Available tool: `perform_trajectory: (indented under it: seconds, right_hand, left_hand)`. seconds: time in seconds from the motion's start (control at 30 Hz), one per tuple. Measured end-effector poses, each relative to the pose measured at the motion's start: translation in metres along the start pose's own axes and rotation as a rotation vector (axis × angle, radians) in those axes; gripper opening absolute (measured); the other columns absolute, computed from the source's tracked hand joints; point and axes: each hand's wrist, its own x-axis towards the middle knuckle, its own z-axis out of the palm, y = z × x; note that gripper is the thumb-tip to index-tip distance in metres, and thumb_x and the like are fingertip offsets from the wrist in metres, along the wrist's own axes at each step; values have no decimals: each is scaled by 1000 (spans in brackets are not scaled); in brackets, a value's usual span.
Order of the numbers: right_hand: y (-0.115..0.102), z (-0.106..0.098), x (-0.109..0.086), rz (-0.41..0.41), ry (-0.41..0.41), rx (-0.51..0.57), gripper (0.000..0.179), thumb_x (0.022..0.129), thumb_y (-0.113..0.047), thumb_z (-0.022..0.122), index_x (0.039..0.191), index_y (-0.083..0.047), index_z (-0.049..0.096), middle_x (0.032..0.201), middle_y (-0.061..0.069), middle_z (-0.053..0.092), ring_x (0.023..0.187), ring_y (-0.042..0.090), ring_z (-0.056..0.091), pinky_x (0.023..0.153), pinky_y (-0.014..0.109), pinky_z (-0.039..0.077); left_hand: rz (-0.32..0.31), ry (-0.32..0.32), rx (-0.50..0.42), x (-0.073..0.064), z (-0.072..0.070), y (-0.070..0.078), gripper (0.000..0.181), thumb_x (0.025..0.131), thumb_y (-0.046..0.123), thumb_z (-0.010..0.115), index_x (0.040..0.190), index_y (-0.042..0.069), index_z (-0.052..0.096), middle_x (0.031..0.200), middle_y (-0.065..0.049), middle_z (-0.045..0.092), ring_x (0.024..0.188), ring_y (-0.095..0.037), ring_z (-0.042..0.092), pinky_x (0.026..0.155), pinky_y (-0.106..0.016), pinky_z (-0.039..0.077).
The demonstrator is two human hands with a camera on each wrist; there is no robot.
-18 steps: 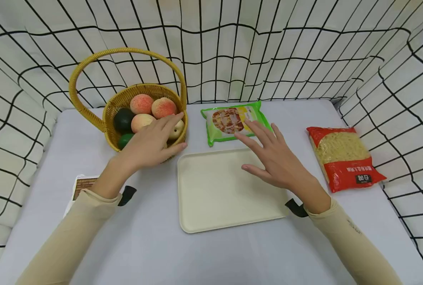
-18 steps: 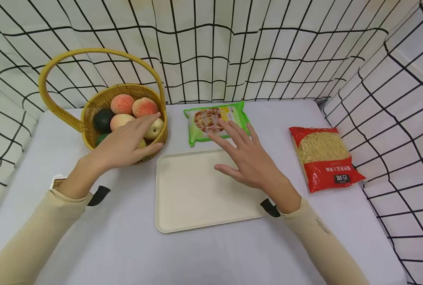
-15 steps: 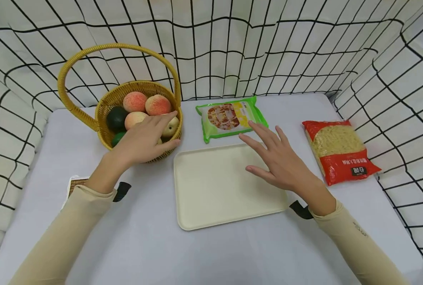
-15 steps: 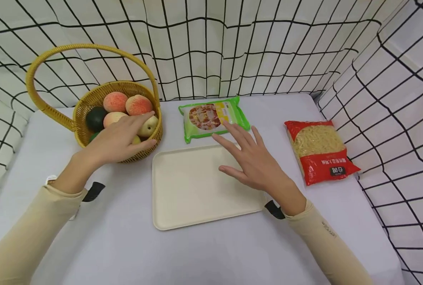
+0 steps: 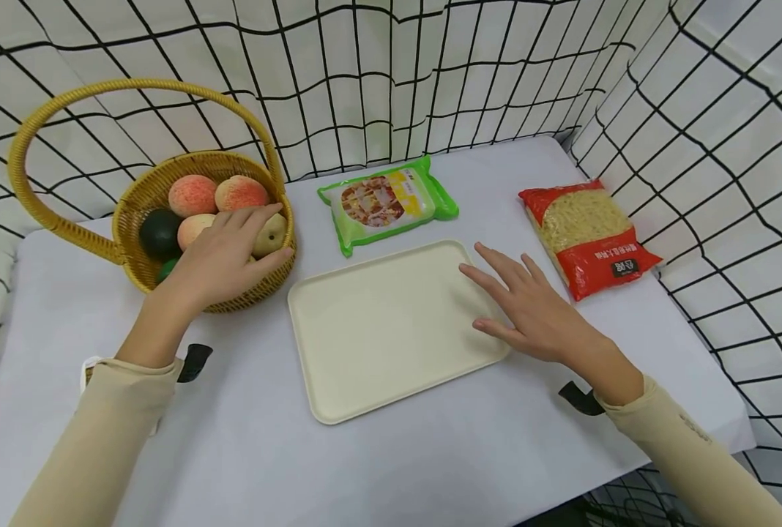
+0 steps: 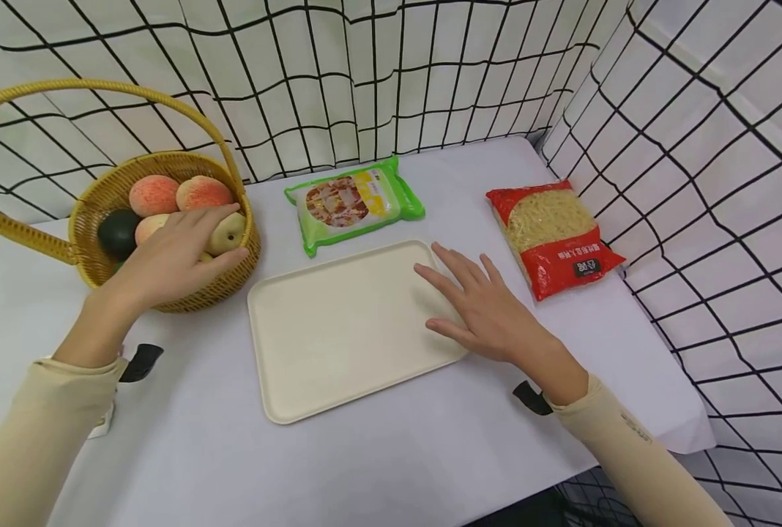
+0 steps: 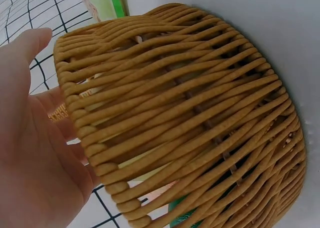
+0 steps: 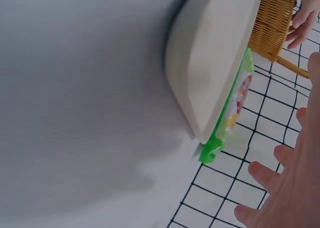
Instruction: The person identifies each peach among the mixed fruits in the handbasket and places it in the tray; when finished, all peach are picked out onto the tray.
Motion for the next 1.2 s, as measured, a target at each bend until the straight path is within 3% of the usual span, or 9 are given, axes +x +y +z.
perform_trajectory:
  seconds: [0.33,0.93,1.2]
  right_hand:
    - [4,18,-15,3,-25,58,88,98,-56,67,171,-37,20,181,6,14,163,32,25,128,72,22]
    - [8,33,-26,18,-46,11,88,98,-57,67,170,-32,24,180,10,17,161,34,31,125,70,31]
    - [10,36,-27,13,-45,23,88,99,-55,67,171,-31,22,179,10,18,161,34,31,125,69,32]
  left_hand:
    - [-9,-8,5,4,3,-4,83,106,63,51,169,15,27,169,-25,33,155,-53,28,121,-73,29]
    - [-6,-3,5,15,5,-10,86,105,62,54,169,12,27,167,-26,36,153,-50,33,120,-72,29]
    - [-23,-14,45,19,3,-12,89,103,70,48,162,5,36,160,-25,45,138,-44,43,105,-63,39]
